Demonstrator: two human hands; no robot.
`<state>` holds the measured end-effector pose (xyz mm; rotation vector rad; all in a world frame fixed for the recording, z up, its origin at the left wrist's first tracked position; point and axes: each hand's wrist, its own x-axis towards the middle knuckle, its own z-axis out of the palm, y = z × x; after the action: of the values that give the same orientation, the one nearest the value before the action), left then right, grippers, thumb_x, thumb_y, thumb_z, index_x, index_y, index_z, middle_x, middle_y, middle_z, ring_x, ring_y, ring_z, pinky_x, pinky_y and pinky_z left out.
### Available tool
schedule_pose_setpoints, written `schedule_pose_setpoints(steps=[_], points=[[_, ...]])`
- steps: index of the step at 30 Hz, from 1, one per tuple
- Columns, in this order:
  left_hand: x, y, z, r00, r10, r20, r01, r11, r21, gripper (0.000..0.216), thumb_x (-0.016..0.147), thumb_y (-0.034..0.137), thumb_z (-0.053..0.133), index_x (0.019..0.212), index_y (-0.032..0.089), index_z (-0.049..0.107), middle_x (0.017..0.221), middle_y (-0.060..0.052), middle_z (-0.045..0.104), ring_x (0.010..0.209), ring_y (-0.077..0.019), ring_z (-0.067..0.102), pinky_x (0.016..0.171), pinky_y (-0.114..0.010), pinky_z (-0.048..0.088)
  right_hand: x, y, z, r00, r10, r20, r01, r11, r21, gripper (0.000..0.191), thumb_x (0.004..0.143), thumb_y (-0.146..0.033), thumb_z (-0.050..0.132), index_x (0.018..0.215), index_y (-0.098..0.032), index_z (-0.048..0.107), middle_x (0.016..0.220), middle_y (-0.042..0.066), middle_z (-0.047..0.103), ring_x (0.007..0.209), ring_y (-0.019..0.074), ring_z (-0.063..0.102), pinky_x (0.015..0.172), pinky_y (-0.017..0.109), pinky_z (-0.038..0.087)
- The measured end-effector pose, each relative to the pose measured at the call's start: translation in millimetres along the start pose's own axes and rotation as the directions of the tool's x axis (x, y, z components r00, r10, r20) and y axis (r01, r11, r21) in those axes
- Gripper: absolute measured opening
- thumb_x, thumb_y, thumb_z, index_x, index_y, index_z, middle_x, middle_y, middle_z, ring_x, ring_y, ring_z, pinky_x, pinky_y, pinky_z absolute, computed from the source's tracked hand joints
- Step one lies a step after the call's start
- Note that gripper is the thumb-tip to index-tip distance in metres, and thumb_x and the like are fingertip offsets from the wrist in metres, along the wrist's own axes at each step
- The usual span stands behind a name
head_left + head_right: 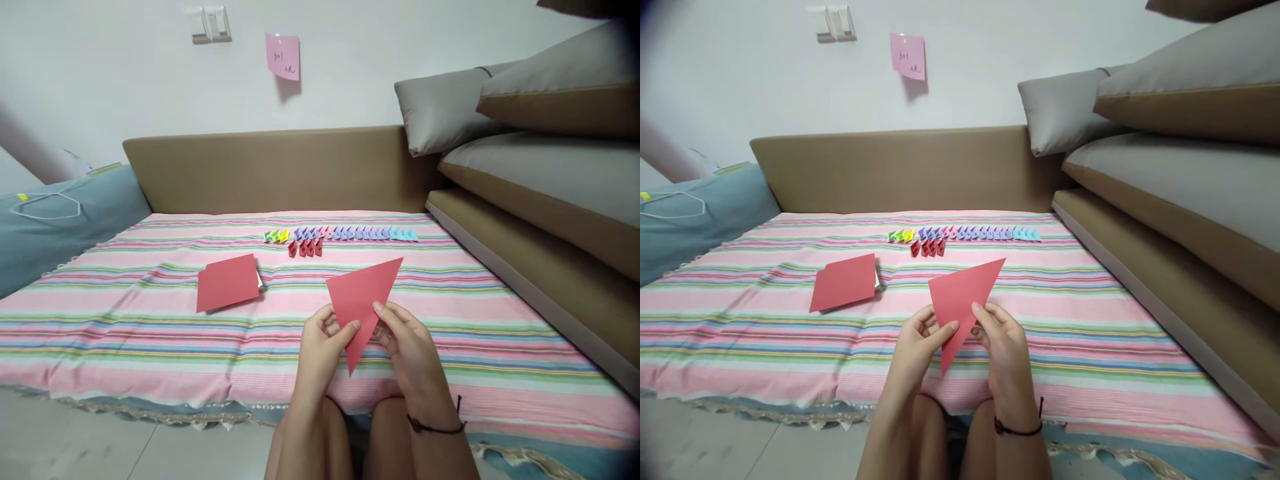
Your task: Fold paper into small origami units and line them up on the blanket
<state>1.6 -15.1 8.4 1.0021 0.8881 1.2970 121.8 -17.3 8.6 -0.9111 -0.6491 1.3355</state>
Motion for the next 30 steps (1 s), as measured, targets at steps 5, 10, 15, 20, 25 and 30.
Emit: schedule_pose_setpoints(steps=[5,10,15,20,25,30], points=[[0.7,2.6,-4.4,0.999,0.014,-0.052,-0.011,0.999,0.053,0.024,0.072,0.029,0.071,0.089,0.014,0.065,0.084,-0.008,0.073,0.075,-0.0163,0.068,0.067,-0.023,0.051,2.8,2.8,-7.4,0.989,-0.085,-0.120,0.071,0.991,-0.117,0.022,0.061,-0.034,0.079,0.064,-0.016,0.065,0.060,-0.003,0.055,0.057,0.0101,0.047,0.055,0.022,0.042],[1.6,2.6,-11.0,0.997,0.049,-0.053,-0.039,0.984,0.172,0.018,0.070,0.028,0.073,0.080,0.014,0.068,0.073,-0.005,0.071,0.068,-0.0150,0.066,0.064,-0.022,0.050,4.3,2.8,-9.4,0.990,-0.084,-0.113,0.073,0.993,-0.093,0.023,0.063,-0.034,0.077,0.062,-0.018,0.061,0.059,-0.005,0.053,0.054,0.0091,0.045,0.052,0.022,0.039],[1.6,4.0,-22.1,0.999,0.023,-0.024,-0.016,0.969,0.247,0.019,0.068,0.029,0.073,0.082,0.015,0.070,0.072,-0.005,0.071,0.063,-0.0146,0.064,0.059,-0.022,0.048,5.9,-0.5,-18.6,0.972,-0.127,-0.196,0.108,0.989,-0.103,0.021,0.065,-0.035,0.076,0.065,-0.018,0.063,0.060,-0.004,0.056,0.055,0.0099,0.049,0.051,0.022,0.040],[5.7,1.0,-25.9,0.999,0.040,-0.032,-0.030,0.964,0.264,0.020,0.069,0.029,0.073,0.082,0.014,0.070,0.075,-0.006,0.072,0.064,-0.0141,0.064,0.059,-0.021,0.047,8.2,-9.1,-32.9,0.893,-0.182,-0.411,0.196,0.981,-0.009,0.027,0.059,-0.029,0.080,0.082,-0.018,0.070,0.079,-0.001,0.065,0.068,0.0095,0.057,0.062,0.020,0.047],[10.0,-1.3,-21.8,0.988,0.094,-0.121,-0.072,0.982,0.175,0.020,0.068,0.030,0.072,0.080,0.014,0.068,0.074,-0.005,0.072,0.068,-0.0157,0.067,0.065,-0.023,0.049,5.2,-12.7,-55.4,0.835,-0.299,-0.461,0.277,0.954,-0.118,0.022,0.062,-0.030,0.077,0.079,-0.018,0.067,0.080,-0.001,0.063,0.065,0.0090,0.054,0.060,0.020,0.046],[9.5,-1.8,-16.9,0.987,0.111,-0.118,-0.101,0.991,0.091,0.022,0.067,0.030,0.072,0.081,0.014,0.068,0.079,-0.007,0.073,0.074,-0.0185,0.069,0.068,-0.026,0.050,-48.6,13.9,-107.9,0.984,-0.146,-0.100,0.072,0.847,-0.527,0.024,0.073,-0.040,0.068,0.063,-0.019,0.063,0.056,-0.002,0.052,0.054,0.0119,0.047,0.052,0.023,0.041]])
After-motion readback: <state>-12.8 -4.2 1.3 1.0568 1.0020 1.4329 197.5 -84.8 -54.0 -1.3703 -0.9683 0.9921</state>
